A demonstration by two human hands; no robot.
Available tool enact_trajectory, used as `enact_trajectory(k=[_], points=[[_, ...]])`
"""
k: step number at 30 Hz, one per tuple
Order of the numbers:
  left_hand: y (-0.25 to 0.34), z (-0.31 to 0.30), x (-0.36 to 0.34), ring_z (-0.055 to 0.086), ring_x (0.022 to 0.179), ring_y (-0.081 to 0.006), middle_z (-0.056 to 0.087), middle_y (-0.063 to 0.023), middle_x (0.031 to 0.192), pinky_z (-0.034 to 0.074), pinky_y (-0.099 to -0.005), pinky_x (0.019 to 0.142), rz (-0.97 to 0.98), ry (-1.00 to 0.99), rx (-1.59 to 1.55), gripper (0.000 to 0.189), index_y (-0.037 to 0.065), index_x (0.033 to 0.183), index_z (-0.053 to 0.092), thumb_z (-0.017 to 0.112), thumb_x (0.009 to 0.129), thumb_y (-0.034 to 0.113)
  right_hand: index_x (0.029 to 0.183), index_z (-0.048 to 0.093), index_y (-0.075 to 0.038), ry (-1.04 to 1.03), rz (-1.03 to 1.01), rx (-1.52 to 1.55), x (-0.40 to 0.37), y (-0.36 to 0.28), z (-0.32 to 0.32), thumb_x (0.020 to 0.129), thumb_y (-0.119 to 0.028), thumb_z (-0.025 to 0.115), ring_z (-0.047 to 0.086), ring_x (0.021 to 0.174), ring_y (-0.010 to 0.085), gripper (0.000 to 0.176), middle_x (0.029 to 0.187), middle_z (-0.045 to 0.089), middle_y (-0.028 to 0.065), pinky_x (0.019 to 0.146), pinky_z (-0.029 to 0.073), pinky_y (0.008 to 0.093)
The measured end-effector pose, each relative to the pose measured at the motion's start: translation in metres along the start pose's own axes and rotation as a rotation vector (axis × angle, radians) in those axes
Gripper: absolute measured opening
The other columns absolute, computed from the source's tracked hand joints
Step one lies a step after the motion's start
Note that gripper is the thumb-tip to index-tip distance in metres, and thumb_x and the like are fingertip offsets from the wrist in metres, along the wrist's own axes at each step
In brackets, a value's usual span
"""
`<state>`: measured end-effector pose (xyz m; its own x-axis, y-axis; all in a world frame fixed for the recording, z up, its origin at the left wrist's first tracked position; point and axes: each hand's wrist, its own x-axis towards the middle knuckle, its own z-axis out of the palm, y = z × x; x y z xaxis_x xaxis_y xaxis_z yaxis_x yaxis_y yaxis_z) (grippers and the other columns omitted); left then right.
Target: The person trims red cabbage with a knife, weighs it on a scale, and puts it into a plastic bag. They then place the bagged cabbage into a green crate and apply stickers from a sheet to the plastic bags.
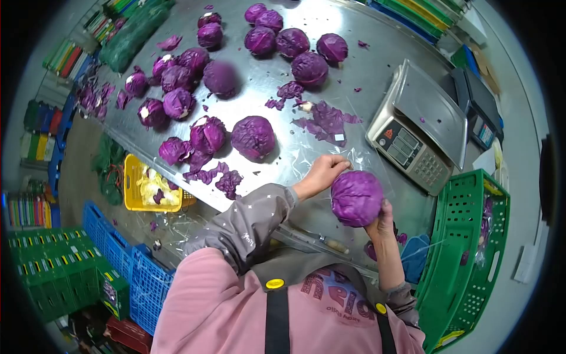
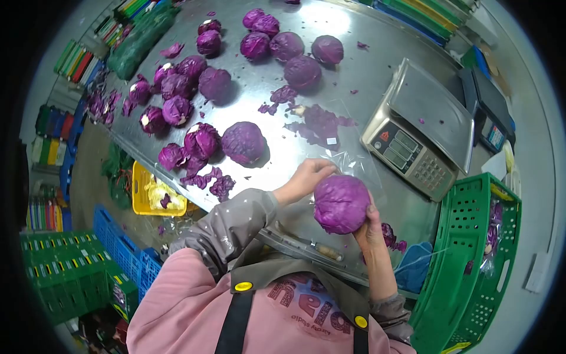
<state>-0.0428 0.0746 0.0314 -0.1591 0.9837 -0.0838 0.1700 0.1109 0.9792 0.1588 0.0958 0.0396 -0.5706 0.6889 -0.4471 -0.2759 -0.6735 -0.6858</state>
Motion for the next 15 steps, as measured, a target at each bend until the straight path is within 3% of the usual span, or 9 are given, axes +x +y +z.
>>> enact_trajectory(k=[1,3,4,5,8,11,12,13,15], points=[[0.006,-0.006,-0.001,0.060,0.076,-0.0323,0.061,-0.0196,0.081,0.046,-0.0339,0.068,-0.154,0.008,-0.165,0.018,0.002,0.089,0.063,0.054,0.082,0.016,0.129,0.034,-0.008,-0.012,0.007,-0.014,0.002,-0.001,0.000,0.062,-0.047,0.070,0.044,0.113,0.0274,0.085,0.125,0.040,0.0114,0.090,0.043,0.0426],[0.003,-0.002,-0.013,0.061,0.074,-0.0317,0.061,-0.0197,0.080,0.047,-0.0341,0.067,-0.047,0.050,-0.162,0.018,0.001,0.089,0.063,0.053,0.083,0.016,0.130,0.033,-0.011,0.063,0.008,-0.268,0.003,0.001,0.001,0.062,-0.048,0.069,0.042,0.115,0.0265,0.086,0.126,0.038,0.0104,0.089,0.044,0.0441],[0.007,0.003,-0.020,0.061,0.073,-0.0313,0.061,-0.0194,0.080,0.048,-0.0345,0.065,0.087,0.099,-0.034,0.018,0.001,0.088,0.063,0.054,0.083,0.016,0.127,0.035,-0.010,0.100,0.011,-0.341,-0.001,-0.001,0.009,0.071,-0.047,0.062,0.048,0.110,0.0259,0.072,0.124,0.041,0.0120,0.080,0.049,0.0428],[0.011,0.008,-0.028,0.061,0.072,-0.0308,0.062,-0.0191,0.079,0.048,-0.0348,0.063,0.218,0.146,0.095,0.018,0.001,0.088,0.062,0.054,0.083,0.016,0.127,0.035,-0.010,0.092,0.020,-0.347,-0.001,-0.001,0.012,0.071,-0.047,0.062,0.048,0.110,0.0259,0.072,0.124,0.041,0.0120,0.080,0.049,0.0428],[0.031,0.016,-0.044,0.060,0.072,-0.0329,0.061,-0.0182,0.079,0.048,-0.0357,0.062,0.368,0.109,0.168,0.016,0.002,0.090,0.062,0.054,0.083,0.014,0.117,0.038,-0.005,0.120,0.290,-0.298,-0.003,-0.014,0.014,0.086,-0.045,0.044,0.063,0.080,0.0268,0.050,0.111,0.050,0.0147,0.055,0.055,0.0321],[0.039,0.023,-0.052,0.060,0.069,-0.0314,0.061,-0.0167,0.077,0.047,-0.0354,0.059,0.434,0.073,0.100,0.016,0.001,0.090,0.061,0.053,0.084,0.013,0.118,0.037,-0.002,0.162,0.253,-0.196,-0.015,-0.026,0.018,0.088,-0.044,0.043,0.063,0.078,0.0272,0.051,0.107,0.051,0.0153,0.053,0.055,0.0313],[0.040,0.025,-0.053,0.060,0.063,-0.0286,0.060,-0.0159,0.071,0.045,-0.0363,0.054,0.424,0.109,-0.030,0.016,0.001,0.088,0.061,0.053,0.084,0.013,0.116,0.038,-0.001,0.188,0.084,-0.273,-0.022,-0.032,0.029,0.089,-0.037,0.045,0.063,0.077,0.0270,0.046,0.105,0.052,0.0160,0.053,0.054,0.0296],[0.043,0.022,-0.048,0.060,0.063,-0.0286,0.060,-0.0159,0.071,0.045,-0.0363,0.054,0.428,0.107,-0.034,0.016,0.001,0.088,0.061,0.053,0.084,0.013,0.116,0.038,-0.001,0.192,0.079,-0.277,-0.026,-0.038,0.041,0.089,-0.037,0.045,0.063,0.077,0.0270,0.046,0.105,0.052,0.0160,0.053,0.054,0.0296],[0.054,0.009,-0.033,0.056,0.058,-0.0155,0.059,-0.0106,0.066,0.042,-0.0312,0.052,0.369,0.277,-0.359,0.018,-0.001,0.089,0.060,0.051,0.085,0.013,0.116,0.037,0.000,0.276,-0.377,-0.737,-0.029,-0.048,0.060,0.085,-0.028,0.055,0.059,0.066,0.0213,0.046,0.103,0.052,0.0156,0.053,0.050,0.0264]])
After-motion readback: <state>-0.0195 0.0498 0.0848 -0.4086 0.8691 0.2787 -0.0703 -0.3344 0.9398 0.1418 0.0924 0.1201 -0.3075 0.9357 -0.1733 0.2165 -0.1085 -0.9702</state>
